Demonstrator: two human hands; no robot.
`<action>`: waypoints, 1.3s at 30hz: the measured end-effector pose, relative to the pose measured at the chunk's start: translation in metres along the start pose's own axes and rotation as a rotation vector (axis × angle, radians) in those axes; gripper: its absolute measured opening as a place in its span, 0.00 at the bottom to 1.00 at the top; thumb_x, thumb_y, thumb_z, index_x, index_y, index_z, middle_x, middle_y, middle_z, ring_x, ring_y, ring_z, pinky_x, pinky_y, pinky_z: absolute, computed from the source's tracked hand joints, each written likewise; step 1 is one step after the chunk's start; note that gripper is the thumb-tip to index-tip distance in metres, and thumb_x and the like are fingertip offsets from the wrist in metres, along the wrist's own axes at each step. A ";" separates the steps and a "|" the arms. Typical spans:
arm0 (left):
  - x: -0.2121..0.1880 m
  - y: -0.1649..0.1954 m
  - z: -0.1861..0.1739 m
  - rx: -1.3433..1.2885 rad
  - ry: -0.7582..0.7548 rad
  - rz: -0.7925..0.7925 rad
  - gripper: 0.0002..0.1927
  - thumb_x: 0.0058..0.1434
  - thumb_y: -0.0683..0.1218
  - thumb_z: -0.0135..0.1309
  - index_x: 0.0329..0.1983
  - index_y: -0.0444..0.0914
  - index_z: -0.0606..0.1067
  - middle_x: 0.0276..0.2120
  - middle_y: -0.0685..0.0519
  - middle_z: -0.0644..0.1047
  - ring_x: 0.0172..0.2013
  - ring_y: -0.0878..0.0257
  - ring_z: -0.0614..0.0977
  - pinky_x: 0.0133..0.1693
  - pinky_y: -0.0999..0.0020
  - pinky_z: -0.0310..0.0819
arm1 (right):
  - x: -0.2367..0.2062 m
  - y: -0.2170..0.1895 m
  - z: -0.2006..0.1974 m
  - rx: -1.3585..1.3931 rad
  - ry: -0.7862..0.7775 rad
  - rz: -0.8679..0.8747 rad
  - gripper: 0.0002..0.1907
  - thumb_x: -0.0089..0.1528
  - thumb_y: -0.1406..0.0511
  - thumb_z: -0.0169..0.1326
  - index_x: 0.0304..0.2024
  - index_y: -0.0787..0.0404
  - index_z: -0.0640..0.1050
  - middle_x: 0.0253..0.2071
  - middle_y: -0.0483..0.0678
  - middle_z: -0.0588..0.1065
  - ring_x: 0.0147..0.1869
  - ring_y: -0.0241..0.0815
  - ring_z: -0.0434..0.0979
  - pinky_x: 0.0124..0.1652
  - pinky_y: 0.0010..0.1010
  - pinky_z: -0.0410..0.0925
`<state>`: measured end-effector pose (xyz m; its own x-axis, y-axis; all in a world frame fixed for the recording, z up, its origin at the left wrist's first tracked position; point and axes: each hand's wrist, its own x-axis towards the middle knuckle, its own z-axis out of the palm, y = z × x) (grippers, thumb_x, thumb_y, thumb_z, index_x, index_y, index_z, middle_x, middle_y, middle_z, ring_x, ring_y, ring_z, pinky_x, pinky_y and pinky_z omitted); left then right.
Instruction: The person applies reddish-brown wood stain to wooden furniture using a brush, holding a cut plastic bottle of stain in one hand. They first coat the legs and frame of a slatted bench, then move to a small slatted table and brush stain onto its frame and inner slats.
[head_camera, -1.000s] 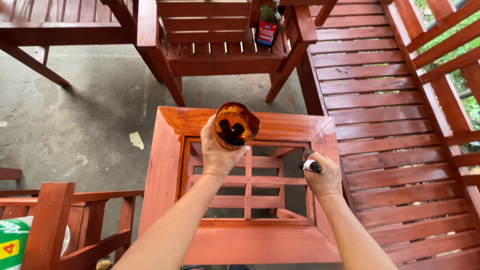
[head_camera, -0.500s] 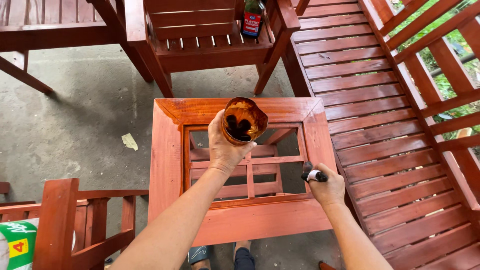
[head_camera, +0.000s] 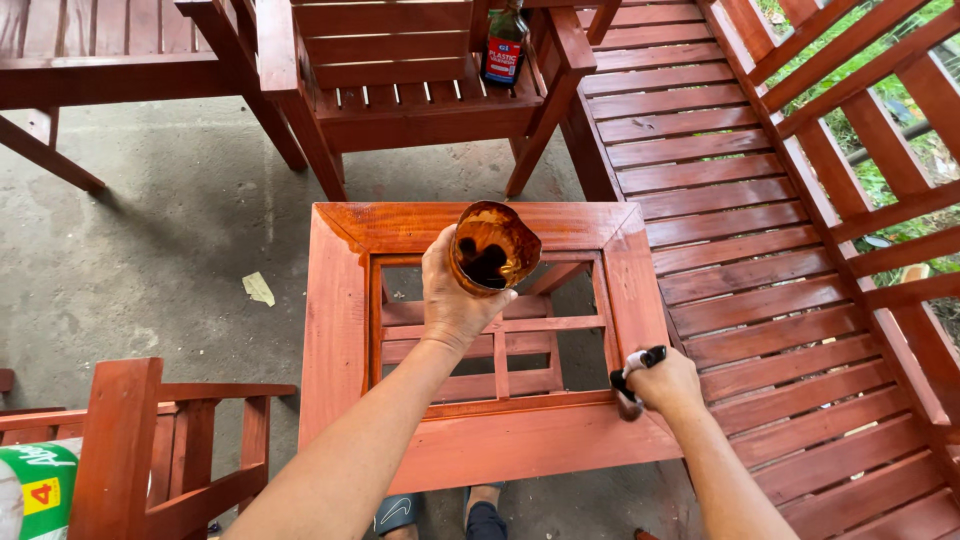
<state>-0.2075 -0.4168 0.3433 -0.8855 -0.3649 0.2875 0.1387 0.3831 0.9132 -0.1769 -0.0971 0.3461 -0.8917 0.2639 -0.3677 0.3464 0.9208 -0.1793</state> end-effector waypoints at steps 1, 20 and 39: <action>0.001 -0.001 -0.001 0.020 0.005 0.001 0.62 0.32 0.51 0.80 0.68 0.44 0.55 0.59 0.51 0.61 0.61 0.57 0.68 0.67 0.64 0.66 | 0.007 -0.001 0.000 0.036 0.034 -0.006 0.12 0.52 0.62 0.62 0.39 0.47 0.86 0.39 0.55 0.82 0.46 0.56 0.83 0.46 0.42 0.74; 0.032 -0.034 -0.001 0.118 0.136 -0.162 0.62 0.33 0.46 0.80 0.69 0.41 0.54 0.59 0.50 0.60 0.61 0.56 0.68 0.67 0.64 0.64 | 0.169 -0.067 -0.009 0.230 0.296 -0.277 0.13 0.49 0.64 0.65 0.38 0.53 0.83 0.33 0.55 0.80 0.39 0.54 0.81 0.41 0.42 0.72; 0.046 -0.036 0.008 0.057 0.117 -0.201 0.62 0.35 0.45 0.79 0.70 0.45 0.53 0.60 0.51 0.58 0.62 0.57 0.67 0.68 0.65 0.66 | 0.086 -0.124 0.013 0.291 0.186 -1.195 0.10 0.48 0.72 0.61 0.32 0.55 0.79 0.46 0.47 0.79 0.50 0.52 0.79 0.46 0.39 0.72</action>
<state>-0.2565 -0.4410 0.3213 -0.8348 -0.5335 0.1358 -0.0637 0.3387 0.9387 -0.2926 -0.1924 0.3252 -0.7122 -0.6367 0.2957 -0.6799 0.5207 -0.5163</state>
